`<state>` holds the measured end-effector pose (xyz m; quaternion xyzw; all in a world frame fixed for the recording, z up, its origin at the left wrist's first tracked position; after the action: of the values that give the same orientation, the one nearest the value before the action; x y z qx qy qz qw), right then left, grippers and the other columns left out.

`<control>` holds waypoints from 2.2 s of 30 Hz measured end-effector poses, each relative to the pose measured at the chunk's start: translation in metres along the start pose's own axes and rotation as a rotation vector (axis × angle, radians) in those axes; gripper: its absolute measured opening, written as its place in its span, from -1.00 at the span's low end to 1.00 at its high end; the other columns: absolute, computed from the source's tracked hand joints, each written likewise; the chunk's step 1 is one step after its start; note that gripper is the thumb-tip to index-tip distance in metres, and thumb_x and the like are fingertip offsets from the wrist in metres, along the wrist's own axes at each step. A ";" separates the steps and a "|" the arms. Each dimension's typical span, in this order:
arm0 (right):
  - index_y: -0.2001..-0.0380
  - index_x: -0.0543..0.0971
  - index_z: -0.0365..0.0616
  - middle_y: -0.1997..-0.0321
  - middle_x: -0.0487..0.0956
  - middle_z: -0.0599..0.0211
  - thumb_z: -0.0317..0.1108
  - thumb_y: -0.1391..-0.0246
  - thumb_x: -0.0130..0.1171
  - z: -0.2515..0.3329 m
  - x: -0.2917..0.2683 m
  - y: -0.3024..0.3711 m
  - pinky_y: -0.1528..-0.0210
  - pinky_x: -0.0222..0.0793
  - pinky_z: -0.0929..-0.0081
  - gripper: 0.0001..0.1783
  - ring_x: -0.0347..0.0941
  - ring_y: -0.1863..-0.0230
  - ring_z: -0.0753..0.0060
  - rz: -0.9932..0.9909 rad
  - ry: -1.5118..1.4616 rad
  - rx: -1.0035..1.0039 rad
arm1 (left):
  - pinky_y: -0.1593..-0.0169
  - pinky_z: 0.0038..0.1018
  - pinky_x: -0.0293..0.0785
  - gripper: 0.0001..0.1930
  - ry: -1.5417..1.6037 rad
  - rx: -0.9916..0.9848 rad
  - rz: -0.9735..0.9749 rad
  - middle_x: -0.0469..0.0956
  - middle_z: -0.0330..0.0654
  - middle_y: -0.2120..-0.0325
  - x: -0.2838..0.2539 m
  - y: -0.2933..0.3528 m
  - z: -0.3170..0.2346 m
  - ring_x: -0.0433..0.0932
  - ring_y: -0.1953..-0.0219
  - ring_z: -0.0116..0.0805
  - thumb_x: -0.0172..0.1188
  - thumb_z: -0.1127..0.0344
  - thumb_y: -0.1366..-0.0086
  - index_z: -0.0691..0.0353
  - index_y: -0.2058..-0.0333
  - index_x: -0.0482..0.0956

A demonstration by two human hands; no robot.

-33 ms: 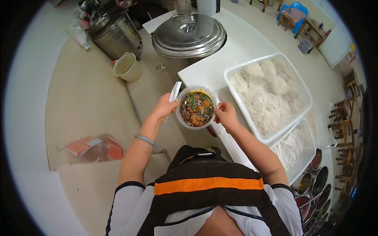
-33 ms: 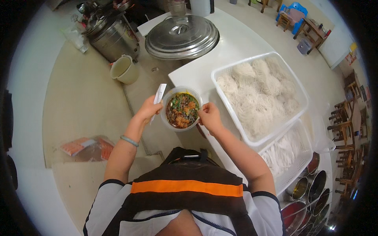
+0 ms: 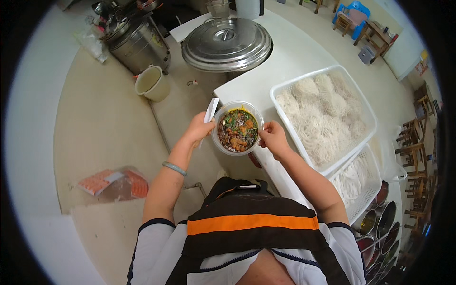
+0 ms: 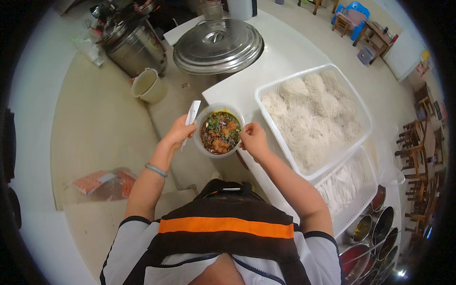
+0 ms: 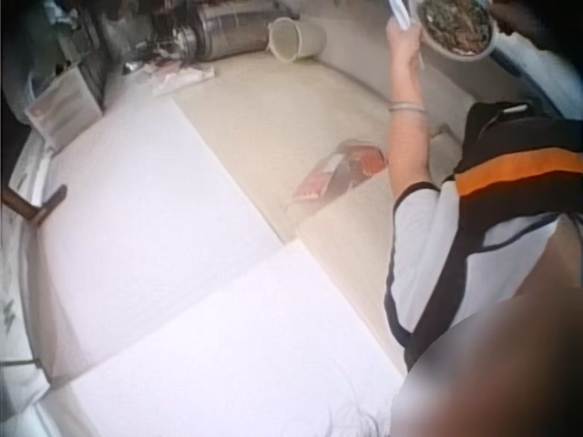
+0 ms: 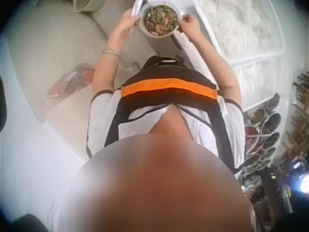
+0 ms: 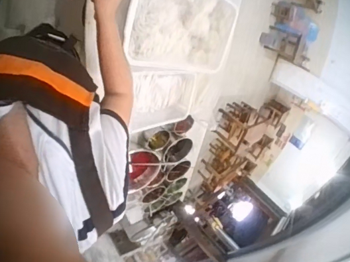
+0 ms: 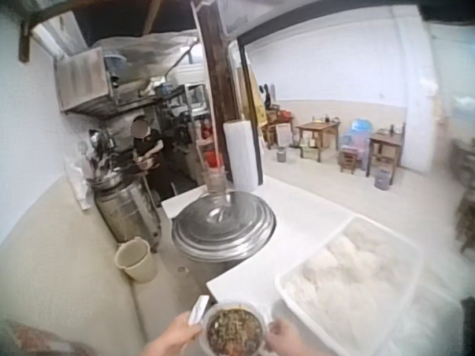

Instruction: The person assembles a noodle bowl by adding sliced sausages, fried items, and chopped greens into a plastic container, then adds various sauces and broth. The person uses chopsticks and a ladle to handle the ingredients and liquids, and places a receipt on the finished bowl.

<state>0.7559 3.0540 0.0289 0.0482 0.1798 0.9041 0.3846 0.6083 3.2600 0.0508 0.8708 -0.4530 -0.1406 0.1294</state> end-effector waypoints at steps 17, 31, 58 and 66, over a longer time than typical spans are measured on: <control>0.40 0.40 -0.27 0.51 0.49 0.26 -0.50 0.04 0.09 0.110 -0.113 -0.211 0.61 0.30 0.55 -0.89 0.52 0.59 0.42 -0.346 0.305 0.122 | 0.51 -0.52 0.27 -0.83 -0.059 0.215 0.233 0.43 -0.26 0.55 0.073 -0.310 -0.097 0.35 0.56 -0.51 0.11 0.45 -0.10 0.32 0.29 0.46; 0.29 0.62 -0.21 0.18 0.62 0.12 -0.50 0.15 0.09 0.093 -0.136 -0.278 0.23 0.46 0.29 -0.72 0.56 0.15 0.09 -0.148 1.351 0.539 | 0.18 -0.28 0.45 -0.68 -0.173 0.063 0.281 0.56 0.04 0.32 0.121 -0.367 -0.039 0.55 0.25 -0.12 0.15 0.44 -0.04 0.40 0.18 0.49; 0.34 0.54 -0.24 0.43 0.56 0.29 -0.17 -0.05 0.18 0.050 0.012 -0.152 0.45 0.42 0.44 -0.69 0.50 0.46 0.46 -0.262 -0.048 0.009 | 0.07 -0.35 0.40 -0.67 -0.006 -0.169 0.550 0.48 -0.11 0.20 0.028 -0.253 0.039 0.48 0.19 -0.29 -0.10 0.44 -0.28 0.41 0.01 0.38; -0.03 0.28 -0.12 0.22 0.39 0.33 0.03 -0.20 0.00 -0.007 0.044 -0.200 0.40 0.41 0.46 -0.49 0.42 0.32 0.50 -0.389 -0.787 0.250 | 0.25 -0.41 0.45 -0.74 -0.182 -0.162 0.410 0.52 -0.10 0.25 0.023 -0.233 0.109 0.51 0.31 -0.33 0.07 0.54 -0.21 0.40 0.10 0.39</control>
<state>0.8590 3.2108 -0.0522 0.3995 0.1332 0.6993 0.5777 0.7567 3.3599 -0.1350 0.7310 -0.6175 -0.2252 0.1833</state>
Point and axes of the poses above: each hand's wrist, its own y-axis away from the middle knuckle, its own x-axis out of the palm, z = x × y, the point moved 8 cm from there along -y, towards the middle knuckle
